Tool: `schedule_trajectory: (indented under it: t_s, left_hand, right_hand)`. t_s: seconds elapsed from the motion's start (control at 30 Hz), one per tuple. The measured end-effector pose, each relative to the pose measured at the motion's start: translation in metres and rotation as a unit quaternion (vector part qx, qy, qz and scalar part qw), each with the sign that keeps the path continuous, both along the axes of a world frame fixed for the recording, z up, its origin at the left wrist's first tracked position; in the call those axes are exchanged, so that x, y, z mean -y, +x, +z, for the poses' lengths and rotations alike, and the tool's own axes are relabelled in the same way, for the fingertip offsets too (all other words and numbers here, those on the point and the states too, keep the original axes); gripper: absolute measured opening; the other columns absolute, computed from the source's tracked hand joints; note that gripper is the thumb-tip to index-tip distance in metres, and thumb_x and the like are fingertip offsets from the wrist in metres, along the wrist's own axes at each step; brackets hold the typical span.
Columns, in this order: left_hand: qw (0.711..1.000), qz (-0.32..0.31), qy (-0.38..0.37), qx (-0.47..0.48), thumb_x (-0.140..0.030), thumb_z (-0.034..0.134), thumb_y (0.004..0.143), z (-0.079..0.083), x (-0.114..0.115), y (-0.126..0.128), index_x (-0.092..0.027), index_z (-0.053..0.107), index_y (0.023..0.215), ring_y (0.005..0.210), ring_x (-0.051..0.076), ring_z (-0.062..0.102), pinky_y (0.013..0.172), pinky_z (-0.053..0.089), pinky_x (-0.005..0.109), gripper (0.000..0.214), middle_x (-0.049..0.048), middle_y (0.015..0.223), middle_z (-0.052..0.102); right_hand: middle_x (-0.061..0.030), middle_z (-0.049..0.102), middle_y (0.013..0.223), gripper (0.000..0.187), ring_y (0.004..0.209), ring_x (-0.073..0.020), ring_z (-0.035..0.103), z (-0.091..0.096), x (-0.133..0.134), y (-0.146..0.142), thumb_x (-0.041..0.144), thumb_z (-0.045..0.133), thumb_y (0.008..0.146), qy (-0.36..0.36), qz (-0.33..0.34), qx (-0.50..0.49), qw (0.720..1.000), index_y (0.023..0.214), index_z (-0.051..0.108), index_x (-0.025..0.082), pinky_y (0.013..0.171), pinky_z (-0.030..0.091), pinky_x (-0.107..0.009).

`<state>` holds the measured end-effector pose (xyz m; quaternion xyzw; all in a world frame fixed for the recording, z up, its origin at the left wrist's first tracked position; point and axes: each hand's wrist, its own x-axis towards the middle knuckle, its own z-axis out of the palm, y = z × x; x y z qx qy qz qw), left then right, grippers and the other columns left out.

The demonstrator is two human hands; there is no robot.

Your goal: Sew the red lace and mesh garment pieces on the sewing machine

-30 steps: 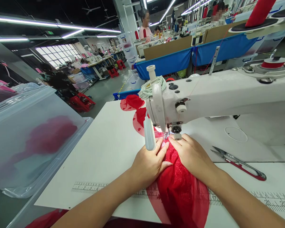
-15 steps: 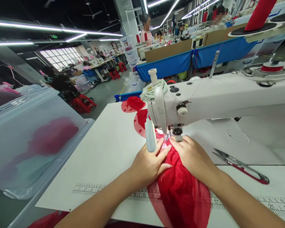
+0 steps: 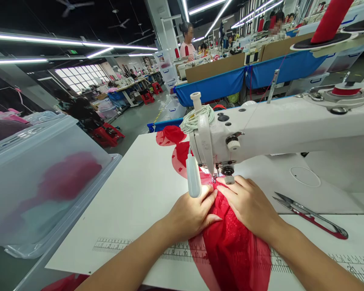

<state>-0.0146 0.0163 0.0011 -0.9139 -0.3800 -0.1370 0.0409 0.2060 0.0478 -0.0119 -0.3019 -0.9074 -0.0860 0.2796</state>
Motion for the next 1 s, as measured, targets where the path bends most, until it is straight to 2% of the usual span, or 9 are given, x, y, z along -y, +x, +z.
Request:
schedule_trajectory:
  t_s: [0.1, 0.27, 0.33, 0.43, 0.6, 0.87, 1.0]
  left_hand:
    - [1.0, 0.015, -0.021, -0.016, -0.062, 0.027, 0.105, 0.005, 0.0, 0.001, -0.009, 0.065, 0.112, 0.08, 0.024, 0.064, 0.066, 0.058, 0.036, 0.066, 0.0146, 0.098, 0.066]
    - [1.0, 0.007, -0.021, -0.001, -0.06, 0.024, 0.106, 0.008, 0.003, -0.003, -0.009, 0.061, 0.125, 0.085, 0.024, 0.064, 0.068, 0.058, 0.035, 0.067, 0.0154, 0.105, 0.066]
    - [1.0, 0.005, -0.01, 0.001, -0.06, 0.022, 0.106, 0.007, 0.004, -0.005, -0.009, 0.061, 0.128, 0.085, 0.025, 0.064, 0.066, 0.058, 0.035, 0.067, 0.0163, 0.106, 0.066]
    - [1.0, 0.004, 0.013, -0.002, -0.058, 0.028, 0.106, 0.003, 0.005, -0.008, -0.01, 0.061, 0.131, 0.091, 0.026, 0.065, 0.072, 0.059, 0.038, 0.064, 0.018, 0.107, 0.068]
    - [0.999, 0.005, 0.048, 0.011, -0.06, 0.033, 0.105, 0.0, 0.005, -0.01, -0.012, 0.061, 0.132, 0.094, 0.027, 0.065, 0.074, 0.059, 0.039, 0.061, 0.0202, 0.117, 0.068]
    - [0.998, 0.011, 0.06, -0.016, -0.064, 0.033, 0.103, 0.0, 0.002, -0.011, -0.015, 0.064, 0.132, 0.092, 0.028, 0.064, 0.077, 0.056, 0.042, 0.065, 0.0199, 0.118, 0.067]
    - [0.997, 0.011, 0.076, -0.006, -0.066, 0.033, 0.102, 0.001, 0.002, -0.011, -0.015, 0.067, 0.127, 0.093, 0.028, 0.063, 0.083, 0.054, 0.043, 0.066, 0.0183, 0.118, 0.068]
  right_hand:
    - [-0.0066, 0.078, 0.115, 0.04, 0.082, -0.0203, 0.066, 0.001, 0.003, 0.001, 0.007, 0.042, 0.095, 0.011, 0.014, 0.0, 1.0, 0.115, 0.074, 0.017, 0.068, 0.047, -0.034]
    - [-0.003, 0.079, 0.111, 0.043, 0.086, -0.0196, 0.065, -0.003, 0.005, 0.002, 0.002, 0.043, 0.09, 0.001, -0.014, -0.01, 1.0, 0.114, 0.075, 0.018, 0.07, 0.045, -0.033]
    - [-0.0031, 0.079, 0.111, 0.043, 0.091, -0.0204, 0.066, -0.004, 0.005, 0.002, 0.001, 0.045, 0.087, 0.006, -0.014, -0.01, 1.0, 0.113, 0.075, 0.018, 0.073, 0.047, -0.034]
    - [-0.0042, 0.079, 0.112, 0.045, 0.096, -0.0212, 0.066, -0.006, 0.004, 0.003, 0.001, 0.047, 0.084, 0.005, -0.013, -0.003, 1.0, 0.115, 0.076, 0.019, 0.075, 0.05, -0.036]
    - [-0.0041, 0.079, 0.112, 0.048, 0.094, -0.022, 0.065, -0.008, 0.005, 0.003, 0.001, 0.045, 0.083, 0.004, -0.025, -0.003, 1.0, 0.113, 0.078, 0.019, 0.073, 0.053, -0.038]
    - [-0.0041, 0.079, 0.112, 0.05, 0.091, -0.0219, 0.065, -0.006, 0.002, 0.004, -0.001, 0.045, 0.083, 0.011, -0.019, 0.016, 1.0, 0.118, 0.076, 0.018, 0.072, 0.049, -0.035]
    - [-0.004, 0.08, 0.109, 0.054, 0.088, -0.0219, 0.064, -0.006, 0.002, 0.003, -0.004, 0.044, 0.077, 0.012, -0.022, 0.006, 1.0, 0.114, 0.076, 0.017, 0.07, 0.048, -0.035]
